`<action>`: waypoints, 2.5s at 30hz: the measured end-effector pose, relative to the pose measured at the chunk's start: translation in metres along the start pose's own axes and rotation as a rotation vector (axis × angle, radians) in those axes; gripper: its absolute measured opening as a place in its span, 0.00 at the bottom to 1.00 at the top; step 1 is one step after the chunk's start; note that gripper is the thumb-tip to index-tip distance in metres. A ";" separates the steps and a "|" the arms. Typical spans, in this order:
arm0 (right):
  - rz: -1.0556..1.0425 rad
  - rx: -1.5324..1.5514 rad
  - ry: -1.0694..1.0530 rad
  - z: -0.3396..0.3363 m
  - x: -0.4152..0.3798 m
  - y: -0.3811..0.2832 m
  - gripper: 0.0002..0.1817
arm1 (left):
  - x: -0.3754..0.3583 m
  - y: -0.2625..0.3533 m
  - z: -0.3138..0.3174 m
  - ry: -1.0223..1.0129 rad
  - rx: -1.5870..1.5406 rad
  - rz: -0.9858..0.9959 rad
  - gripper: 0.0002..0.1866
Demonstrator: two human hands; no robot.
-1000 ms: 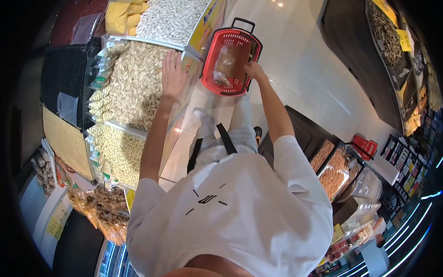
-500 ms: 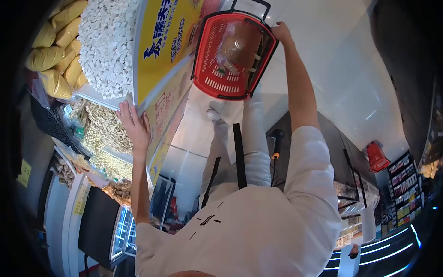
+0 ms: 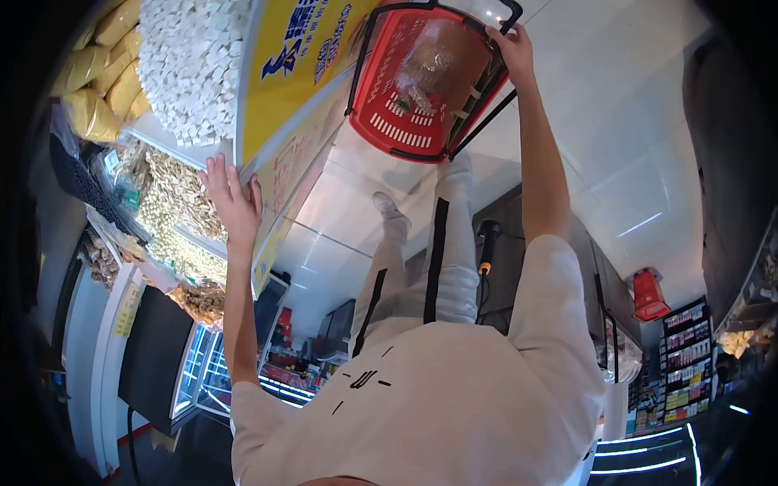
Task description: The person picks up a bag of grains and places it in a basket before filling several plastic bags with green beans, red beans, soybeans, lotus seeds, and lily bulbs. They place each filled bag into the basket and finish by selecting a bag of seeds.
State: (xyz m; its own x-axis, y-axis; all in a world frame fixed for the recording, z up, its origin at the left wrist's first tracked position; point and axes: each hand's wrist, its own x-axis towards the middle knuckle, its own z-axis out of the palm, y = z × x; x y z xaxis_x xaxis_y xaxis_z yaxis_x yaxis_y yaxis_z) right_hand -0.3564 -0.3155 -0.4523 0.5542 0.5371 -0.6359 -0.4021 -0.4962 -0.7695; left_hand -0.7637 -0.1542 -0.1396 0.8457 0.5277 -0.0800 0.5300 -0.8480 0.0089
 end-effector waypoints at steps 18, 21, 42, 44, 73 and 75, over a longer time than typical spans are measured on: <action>-0.301 -0.332 -0.528 0.126 -0.396 -0.110 0.10 | -0.053 0.025 -0.004 0.370 0.113 -0.152 0.29; -0.394 -0.814 -0.390 0.148 -0.438 -0.096 0.15 | -0.160 0.053 -0.032 0.466 -0.315 -0.193 0.27; -0.318 -0.964 -0.443 0.279 -0.512 0.044 0.23 | -0.725 0.210 0.183 0.069 -1.153 -1.692 0.18; -0.278 -0.984 -0.400 0.286 -0.529 0.050 0.24 | -0.735 0.194 0.191 0.057 -1.122 -1.625 0.18; -0.304 -1.048 -0.490 0.396 -0.769 0.175 0.28 | -0.691 -0.121 0.048 -0.187 -0.960 -0.575 0.22; -0.292 -1.029 -0.483 0.396 -0.776 0.180 0.28 | -0.664 -0.118 0.031 -0.130 -0.934 -0.519 0.22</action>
State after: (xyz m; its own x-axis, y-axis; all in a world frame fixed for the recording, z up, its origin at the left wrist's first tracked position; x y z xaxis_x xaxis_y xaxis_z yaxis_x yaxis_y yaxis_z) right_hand -1.1472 -0.5513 -0.1209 0.1048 0.8150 -0.5700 0.5961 -0.5102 -0.6199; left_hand -1.3895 -0.4063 -0.1189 0.5194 0.7562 -0.3981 0.7072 -0.1189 0.6970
